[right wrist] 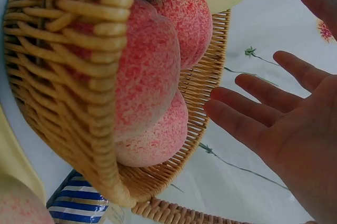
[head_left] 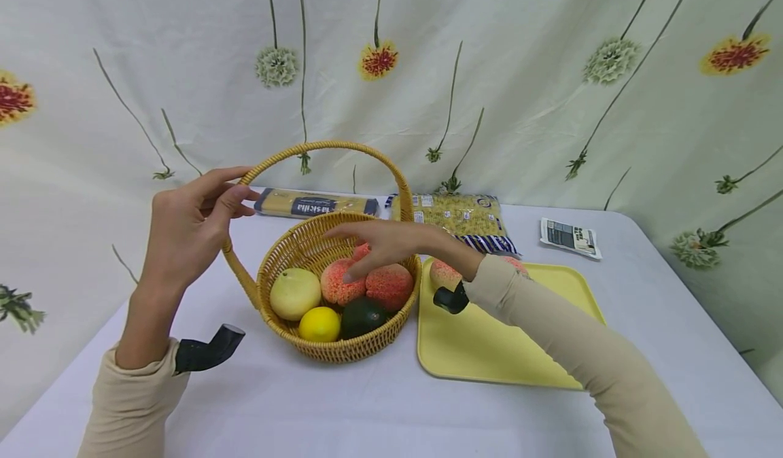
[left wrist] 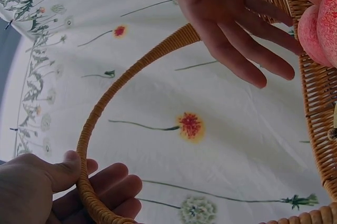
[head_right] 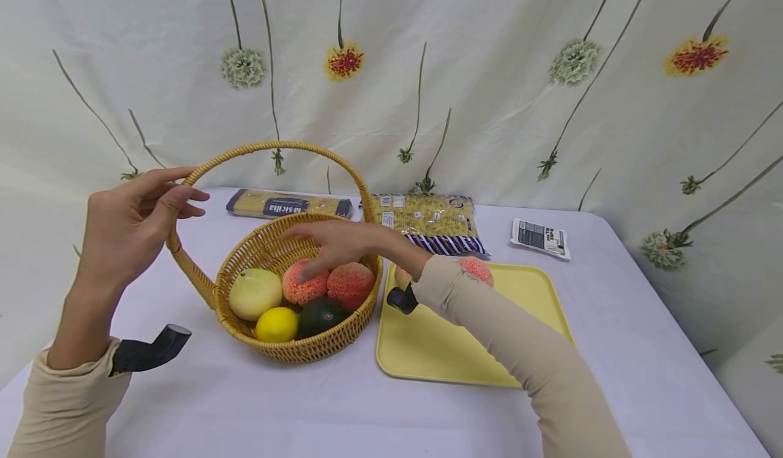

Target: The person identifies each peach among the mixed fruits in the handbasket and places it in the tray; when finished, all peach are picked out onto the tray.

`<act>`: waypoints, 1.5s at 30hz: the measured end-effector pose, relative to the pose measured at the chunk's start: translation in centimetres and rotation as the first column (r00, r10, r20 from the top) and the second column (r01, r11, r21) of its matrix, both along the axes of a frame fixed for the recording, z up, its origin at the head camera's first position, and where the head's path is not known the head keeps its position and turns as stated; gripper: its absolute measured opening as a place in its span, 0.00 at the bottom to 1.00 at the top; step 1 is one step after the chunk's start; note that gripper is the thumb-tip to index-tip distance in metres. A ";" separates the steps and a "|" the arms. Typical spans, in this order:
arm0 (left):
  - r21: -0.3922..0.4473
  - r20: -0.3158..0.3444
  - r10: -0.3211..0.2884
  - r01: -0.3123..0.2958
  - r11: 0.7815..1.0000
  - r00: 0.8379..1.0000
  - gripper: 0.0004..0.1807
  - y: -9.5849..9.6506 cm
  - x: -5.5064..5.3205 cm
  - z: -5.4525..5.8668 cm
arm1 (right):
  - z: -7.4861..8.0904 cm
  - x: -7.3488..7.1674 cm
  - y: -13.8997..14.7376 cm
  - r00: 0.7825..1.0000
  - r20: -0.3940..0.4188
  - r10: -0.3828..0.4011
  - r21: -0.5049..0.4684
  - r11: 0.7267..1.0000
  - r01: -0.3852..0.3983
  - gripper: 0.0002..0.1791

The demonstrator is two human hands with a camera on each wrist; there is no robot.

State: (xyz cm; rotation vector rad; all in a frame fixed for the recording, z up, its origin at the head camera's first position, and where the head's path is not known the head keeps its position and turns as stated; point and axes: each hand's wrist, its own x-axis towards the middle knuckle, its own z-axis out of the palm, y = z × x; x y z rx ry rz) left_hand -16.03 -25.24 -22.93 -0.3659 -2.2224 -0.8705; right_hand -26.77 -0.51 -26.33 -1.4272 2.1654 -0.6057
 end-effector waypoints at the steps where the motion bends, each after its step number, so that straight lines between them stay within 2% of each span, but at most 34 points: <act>1: 0.003 0.000 -0.003 0.003 1.000 1.000 0.16 0.0 0.0 0.0 | -0.1 -0.1 -0.2 1.000 0.007 0.002 0.005 1.000 -0.002 0.40; 5: 0.012 0.001 -0.009 0.009 1.000 1.000 0.17 0.1 -0.1 0.0 | -0.2 -0.1 -0.7 1.000 0.012 0.012 0.042 0.999 -0.013 0.40; 13: 0.014 0.000 -0.010 0.010 1.000 1.000 0.17 0.1 -0.1 0.0 | -0.6 -0.7 -1.5 0.997 0.076 0.028 0.093 0.995 -0.035 0.40; 18: 0.013 -0.007 -0.012 0.012 1.000 1.000 0.17 0.0 0.0 0.0 | -0.8 -1.2 -2.0 0.997 0.072 0.008 0.130 0.991 -0.017 0.39; 24: 0.018 0.007 -0.005 0.005 1.000 1.000 0.17 0.0 0.0 -0.1 | -0.8 -1.6 -2.5 0.992 0.125 -0.018 0.132 0.991 0.001 0.39; 30: 0.013 0.010 -0.002 0.002 1.000 1.000 0.17 0.0 0.0 0.0 | -1.1 -1.9 -2.9 0.990 0.140 -0.026 0.151 0.989 0.005 0.39; 35: 0.001 0.010 0.008 -0.008 1.000 1.000 0.17 0.0 0.0 0.0 | -1.2 -1.8 -3.4 0.992 0.128 0.012 0.192 0.981 -0.037 0.39; 45: 0.007 0.003 -0.006 0.006 1.000 1.000 0.17 -0.1 0.0 0.1 | -1.0 -1.7 -4.4 0.998 0.023 0.054 0.294 0.954 -0.058 0.36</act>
